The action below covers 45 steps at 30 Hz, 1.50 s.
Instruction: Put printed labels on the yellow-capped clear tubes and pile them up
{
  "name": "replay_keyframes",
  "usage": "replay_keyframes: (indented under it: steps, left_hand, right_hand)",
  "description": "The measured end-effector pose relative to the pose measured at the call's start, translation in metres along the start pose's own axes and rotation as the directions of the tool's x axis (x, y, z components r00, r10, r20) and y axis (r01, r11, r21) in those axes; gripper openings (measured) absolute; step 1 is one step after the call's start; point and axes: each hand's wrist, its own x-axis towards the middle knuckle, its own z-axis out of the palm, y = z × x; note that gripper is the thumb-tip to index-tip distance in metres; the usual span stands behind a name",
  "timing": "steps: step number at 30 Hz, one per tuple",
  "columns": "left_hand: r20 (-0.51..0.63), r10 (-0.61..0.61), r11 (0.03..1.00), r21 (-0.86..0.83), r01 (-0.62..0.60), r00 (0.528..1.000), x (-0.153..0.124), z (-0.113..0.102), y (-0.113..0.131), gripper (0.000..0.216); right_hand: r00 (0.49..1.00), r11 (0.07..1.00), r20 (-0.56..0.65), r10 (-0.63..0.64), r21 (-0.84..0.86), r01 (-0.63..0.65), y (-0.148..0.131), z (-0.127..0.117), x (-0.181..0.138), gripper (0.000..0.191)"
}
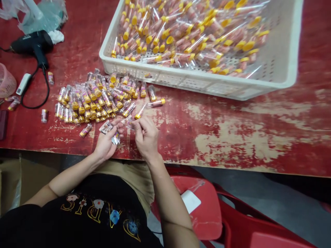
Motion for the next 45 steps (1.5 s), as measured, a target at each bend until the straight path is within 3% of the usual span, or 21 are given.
replay_keyframes:
  steps: [5, 8, 12, 13, 15, 17, 20, 24, 27, 33, 39, 45]
  left_hand:
    - [0.050, -0.060, 0.996, 0.074, 0.056, 0.997, -0.007, 0.005, -0.002, 0.039]
    - [-0.022, -0.019, 0.996, 0.084, 0.021, 1.000, -0.006, 0.014, -0.005, 0.052]
    - [-0.064, 0.058, 0.997, 0.060, -0.054, 0.996, 0.006, 0.021, -0.002, 0.056]
    - [-0.044, 0.039, 0.998, 0.058, -0.036, 0.998, 0.008, 0.021, -0.001, 0.056]
    - [-0.018, -0.005, 0.999, 0.046, 0.006, 1.000, 0.011, 0.021, 0.003, 0.058]
    - [-0.027, -0.032, 0.999, 0.035, 0.033, 0.999, 0.011, 0.019, 0.005, 0.061]
    - [-0.045, -0.038, 0.998, 0.048, 0.041, 0.998, 0.007, 0.018, 0.005, 0.059]
    - [-0.033, -0.011, 0.996, 0.087, 0.014, 0.999, 0.001, 0.017, 0.001, 0.053]
    - [-0.002, -0.011, 0.994, 0.105, 0.011, 1.000, -0.005, 0.015, -0.001, 0.051]
    - [0.112, -0.028, 0.985, 0.174, 0.008, 0.993, -0.016, 0.012, 0.002, 0.050]
    - [0.073, -0.029, 0.983, 0.180, 0.015, 0.997, -0.025, 0.011, 0.008, 0.052]
    - [0.111, -0.069, 0.982, 0.184, 0.048, 0.991, -0.033, 0.010, 0.007, 0.051]
  right_hand:
    - [0.999, 0.999, -0.012, -0.035, 0.025, 0.035, -0.005, 0.000, -0.010, 0.025]
    - [0.998, 0.999, 0.062, -0.024, 0.050, 0.021, 0.007, -0.003, -0.004, 0.026]
    - [0.997, 0.985, -0.070, 0.018, -0.170, -0.030, 0.074, -0.019, 0.034, 0.019]
    - [0.997, 0.969, -0.082, 0.014, -0.245, -0.034, 0.094, -0.023, 0.044, 0.026]
    - [0.999, 0.941, -0.042, 0.028, -0.337, -0.040, 0.123, -0.031, 0.054, 0.040]
    - [0.999, 0.936, 0.010, 0.045, -0.350, -0.039, 0.129, -0.038, 0.046, 0.034]
    - [1.000, 0.978, 0.003, 0.026, -0.208, -0.025, 0.094, -0.044, 0.010, 0.024]
    - [0.996, 0.997, -0.071, -0.047, 0.062, 0.051, 0.025, -0.047, -0.034, 0.038]
    - [0.984, 0.987, -0.067, -0.163, -0.016, 0.162, -0.003, -0.048, -0.045, 0.040]
    - [0.946, 0.923, -0.123, -0.298, -0.292, 0.253, -0.028, -0.050, -0.052, 0.049]
    - [0.952, 0.929, -0.107, -0.287, -0.274, 0.249, -0.045, -0.049, -0.064, 0.053]
    - [0.936, 0.936, -0.212, -0.280, -0.278, 0.216, -0.046, -0.044, -0.066, 0.058]
